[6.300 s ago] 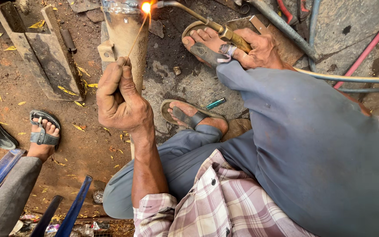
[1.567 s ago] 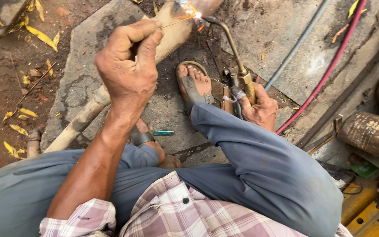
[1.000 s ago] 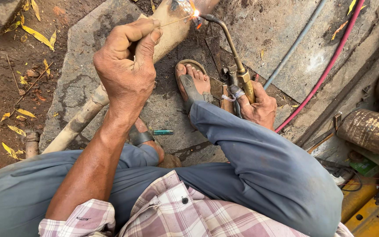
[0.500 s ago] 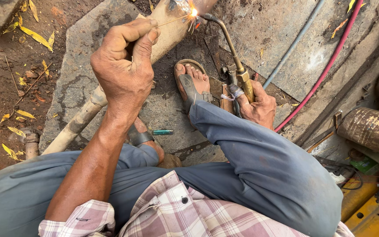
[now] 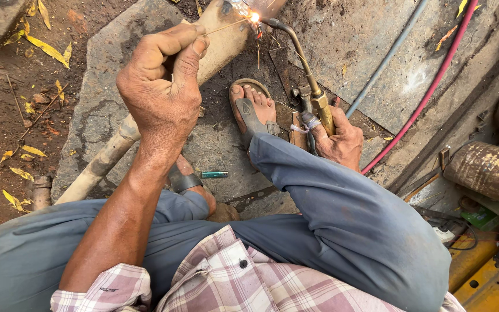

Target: The person sits on the ground holding a gas torch in one hand and a filler rod in the other, brazing a patched section of a motorcycle exhaust pipe resting on the ground. They move the torch and rod along the seam, reposition the pipe, and continue heating the joint as sparks fly.

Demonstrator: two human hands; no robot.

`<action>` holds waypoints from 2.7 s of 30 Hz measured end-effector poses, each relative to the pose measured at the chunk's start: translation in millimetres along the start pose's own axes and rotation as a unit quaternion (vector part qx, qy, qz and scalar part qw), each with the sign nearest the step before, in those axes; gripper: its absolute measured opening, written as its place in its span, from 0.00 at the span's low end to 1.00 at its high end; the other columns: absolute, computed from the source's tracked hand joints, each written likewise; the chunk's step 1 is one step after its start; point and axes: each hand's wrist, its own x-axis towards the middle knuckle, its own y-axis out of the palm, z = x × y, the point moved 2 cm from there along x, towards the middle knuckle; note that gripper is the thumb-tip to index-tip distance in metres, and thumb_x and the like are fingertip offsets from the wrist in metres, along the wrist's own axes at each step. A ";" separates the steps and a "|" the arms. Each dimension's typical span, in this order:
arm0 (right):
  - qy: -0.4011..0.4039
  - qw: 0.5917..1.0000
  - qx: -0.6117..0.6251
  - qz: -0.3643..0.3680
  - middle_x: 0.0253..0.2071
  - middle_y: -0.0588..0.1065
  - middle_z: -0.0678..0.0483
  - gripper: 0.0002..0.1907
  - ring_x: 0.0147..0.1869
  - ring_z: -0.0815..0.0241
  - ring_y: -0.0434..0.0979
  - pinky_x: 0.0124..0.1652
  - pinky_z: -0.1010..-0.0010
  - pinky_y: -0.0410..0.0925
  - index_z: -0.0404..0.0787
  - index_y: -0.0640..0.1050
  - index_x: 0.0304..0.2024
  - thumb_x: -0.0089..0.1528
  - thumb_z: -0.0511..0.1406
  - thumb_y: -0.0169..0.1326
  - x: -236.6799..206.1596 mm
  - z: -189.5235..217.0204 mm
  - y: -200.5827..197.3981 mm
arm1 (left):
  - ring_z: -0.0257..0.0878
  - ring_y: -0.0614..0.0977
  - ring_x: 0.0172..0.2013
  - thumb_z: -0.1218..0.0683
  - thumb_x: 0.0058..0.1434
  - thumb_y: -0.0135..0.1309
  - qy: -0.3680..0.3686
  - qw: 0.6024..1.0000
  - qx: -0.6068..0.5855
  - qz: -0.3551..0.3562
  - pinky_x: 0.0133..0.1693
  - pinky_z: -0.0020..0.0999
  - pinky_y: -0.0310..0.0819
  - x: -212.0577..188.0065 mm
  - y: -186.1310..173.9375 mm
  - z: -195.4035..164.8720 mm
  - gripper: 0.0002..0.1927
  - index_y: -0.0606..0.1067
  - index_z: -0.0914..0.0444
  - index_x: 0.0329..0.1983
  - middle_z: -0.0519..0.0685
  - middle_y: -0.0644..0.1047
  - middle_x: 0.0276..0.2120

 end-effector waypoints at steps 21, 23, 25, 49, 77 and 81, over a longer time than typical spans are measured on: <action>-0.016 0.999 0.029 0.013 0.22 0.73 0.55 0.15 0.27 0.70 0.70 0.29 0.72 0.66 0.42 0.80 0.50 0.64 0.41 0.65 2.2 4.7 -0.3 | 0.37 0.86 0.50 0.63 0.73 0.63 -0.012 1.000 -0.001 0.003 0.54 0.31 0.83 2.2 0.7 -0.5 0.05 0.79 0.68 0.48 0.54 0.84 0.49; -0.003 0.999 0.029 0.014 0.22 0.73 0.55 0.15 0.26 0.70 0.70 0.29 0.72 0.65 0.42 0.81 0.50 0.64 0.41 0.65 1.6 4.6 -0.5 | 0.37 0.86 0.50 0.63 0.73 0.63 -0.015 1.000 -0.007 0.004 0.53 0.31 0.83 2.4 1.6 -0.1 0.05 0.79 0.67 0.48 0.54 0.84 0.49; 0.006 1.000 0.024 0.013 0.21 0.73 0.55 0.15 0.26 0.70 0.69 0.28 0.72 0.65 0.42 0.81 0.50 0.64 0.41 0.65 1.1 4.6 -0.1 | 0.37 0.86 0.49 0.63 0.72 0.63 -0.013 1.000 -0.006 0.006 0.53 0.31 0.83 2.8 1.6 0.4 0.05 0.79 0.67 0.48 0.54 0.84 0.49; -0.002 0.999 0.036 0.012 0.24 0.76 0.56 0.15 0.29 0.72 0.71 0.30 0.73 0.67 0.41 0.81 0.50 0.65 0.41 0.65 1.9 0.5 3.4 | 0.37 0.86 0.51 0.63 0.72 0.63 0.010 1.000 0.010 0.009 0.53 0.32 0.83 3.1 2.3 3.6 0.06 0.79 0.67 0.49 0.54 0.84 0.49; 0.009 1.000 0.004 0.019 0.21 0.73 0.53 0.15 0.26 0.68 0.71 0.29 0.71 0.66 0.42 0.81 0.48 0.65 0.42 0.65 3.2 3.0 1.5 | 0.37 0.86 0.51 0.63 0.72 0.63 -0.004 1.000 -0.001 -0.004 0.54 0.32 0.83 2.0 1.0 3.1 0.05 0.79 0.67 0.48 0.55 0.84 0.49; -0.001 1.000 0.014 0.015 0.22 0.73 0.54 0.14 0.26 0.68 0.71 0.28 0.71 0.65 0.41 0.81 0.48 0.65 0.42 0.64 3.0 4.1 1.4 | 0.37 0.85 0.50 0.63 0.72 0.62 -0.005 1.000 -0.017 0.003 0.54 0.32 0.83 1.9 2.6 3.4 0.05 0.79 0.67 0.48 0.54 0.84 0.48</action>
